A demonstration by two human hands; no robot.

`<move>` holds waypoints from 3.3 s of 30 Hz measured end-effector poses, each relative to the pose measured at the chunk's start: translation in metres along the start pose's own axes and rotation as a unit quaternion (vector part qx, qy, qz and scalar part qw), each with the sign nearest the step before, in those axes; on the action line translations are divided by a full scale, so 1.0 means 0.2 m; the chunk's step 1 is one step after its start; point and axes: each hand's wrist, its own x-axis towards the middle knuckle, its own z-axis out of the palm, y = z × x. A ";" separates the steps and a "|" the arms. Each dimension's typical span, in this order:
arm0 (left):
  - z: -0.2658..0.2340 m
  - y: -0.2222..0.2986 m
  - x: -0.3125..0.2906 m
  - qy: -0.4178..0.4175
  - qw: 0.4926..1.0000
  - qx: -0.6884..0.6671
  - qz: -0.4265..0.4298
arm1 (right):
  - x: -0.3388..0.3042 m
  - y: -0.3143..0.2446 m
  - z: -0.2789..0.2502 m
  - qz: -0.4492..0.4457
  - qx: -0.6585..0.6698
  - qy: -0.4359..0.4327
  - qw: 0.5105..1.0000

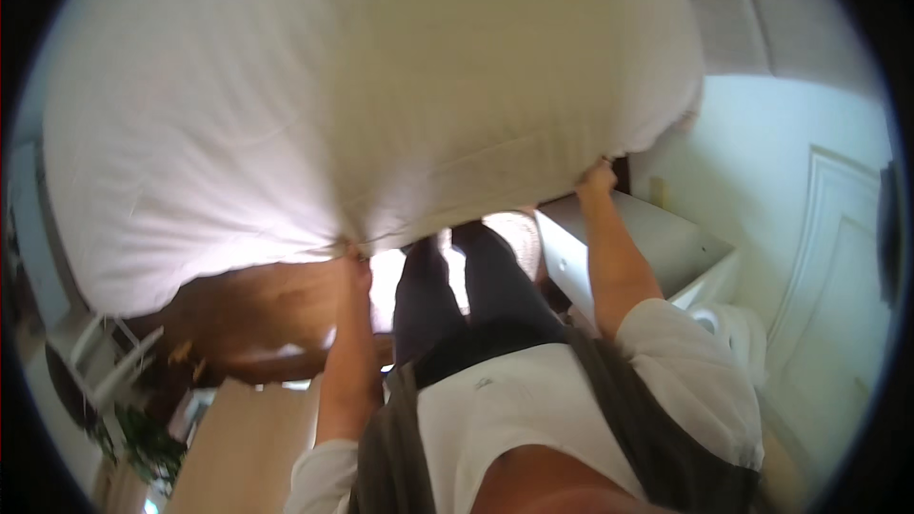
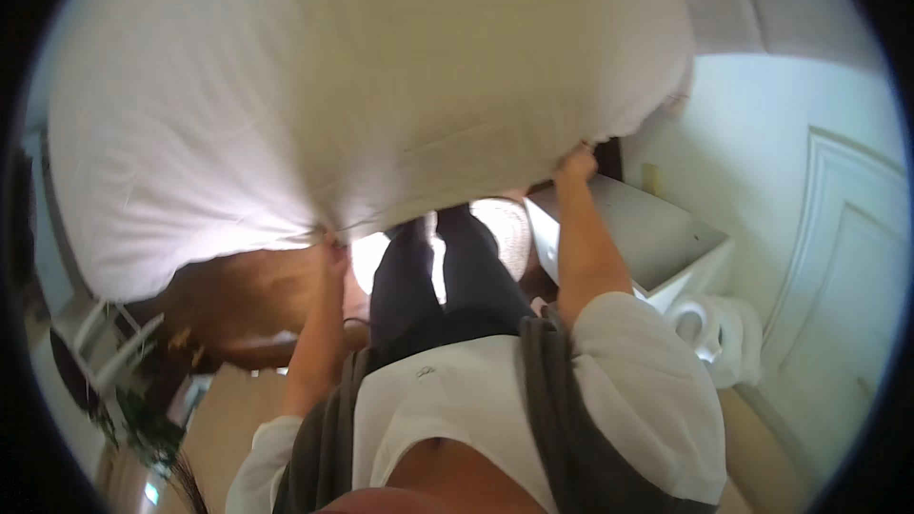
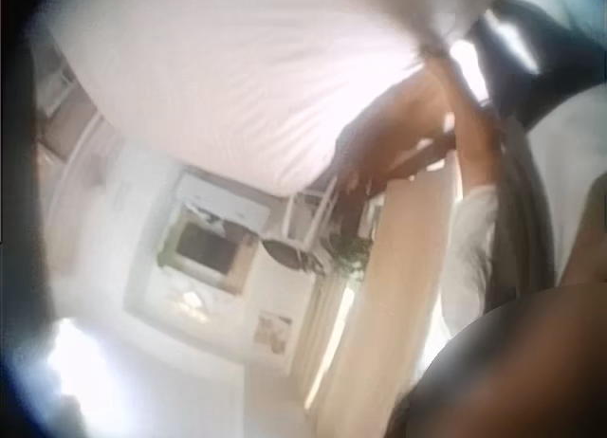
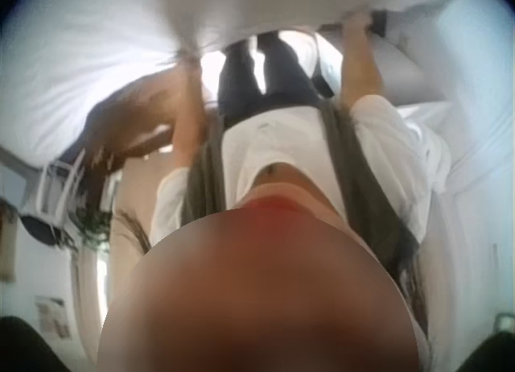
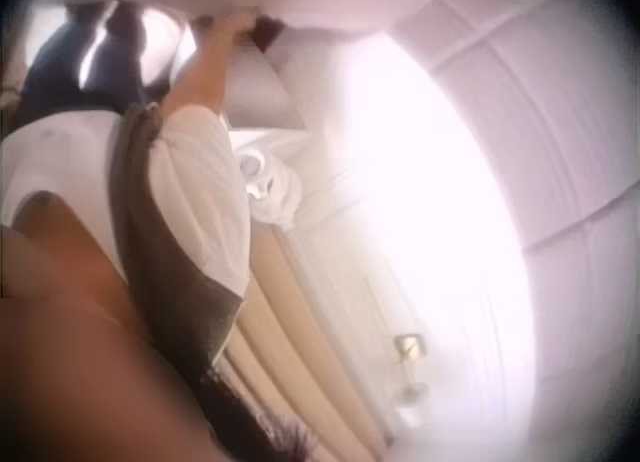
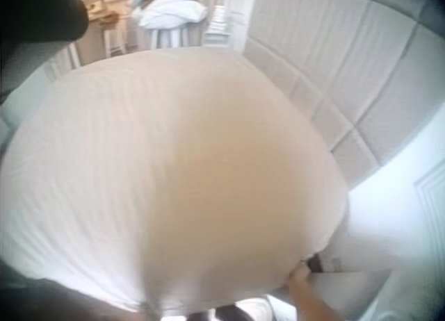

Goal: The person smooths a duvet over a bed, then lifts the mattress to tuck in the bed skirt and duvet edges around the sides and corners.

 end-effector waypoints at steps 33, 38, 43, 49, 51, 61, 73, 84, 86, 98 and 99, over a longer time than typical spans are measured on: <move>0.08 0.39 -0.21 -0.059 0.959 -0.269 0.070 | -1.31 0.78 0.45 0.354 -0.018 -0.520 0.777; -0.08 1.03 -0.21 0.111 0.954 -0.267 0.074 | -1.42 0.61 0.45 0.321 -0.143 -0.426 0.834; -0.28 1.05 -0.18 0.153 0.961 -0.197 0.119 | -1.98 0.40 0.69 -0.153 -0.586 -0.630 0.486; -0.19 0.98 -0.31 0.041 0.968 -0.232 0.084 | -2.20 0.38 1.28 -0.701 -0.380 -0.474 0.374; -0.20 1.01 -0.34 0.064 0.974 -0.207 0.071 | -2.11 0.46 1.30 -0.758 -0.440 -0.400 0.267; -0.20 1.16 -0.57 -0.076 0.939 -0.318 0.109 | -2.57 0.75 1.01 -0.646 -0.397 -0.605 0.242; -0.77 1.51 -0.15 0.298 0.899 -0.272 0.172 | -2.31 1.05 1.28 -0.476 -0.485 -0.721 0.133; -1.00 1.87 0.01 0.083 0.898 -0.415 0.119 | -2.40 0.95 1.39 -0.350 -0.622 -0.700 0.032; -1.11 1.97 0.04 0.045 0.899 -0.402 0.166 | -2.42 0.99 1.40 -0.338 -0.640 -0.690 0.023; -1.59 2.32 0.04 0.068 0.905 -0.313 0.279 | -2.31 1.11 1.47 -0.327 -0.728 -0.601 0.048; -1.67 2.34 0.08 0.234 0.925 -0.193 0.227 | -2.35 1.15 1.47 -0.332 -0.723 -0.605 0.041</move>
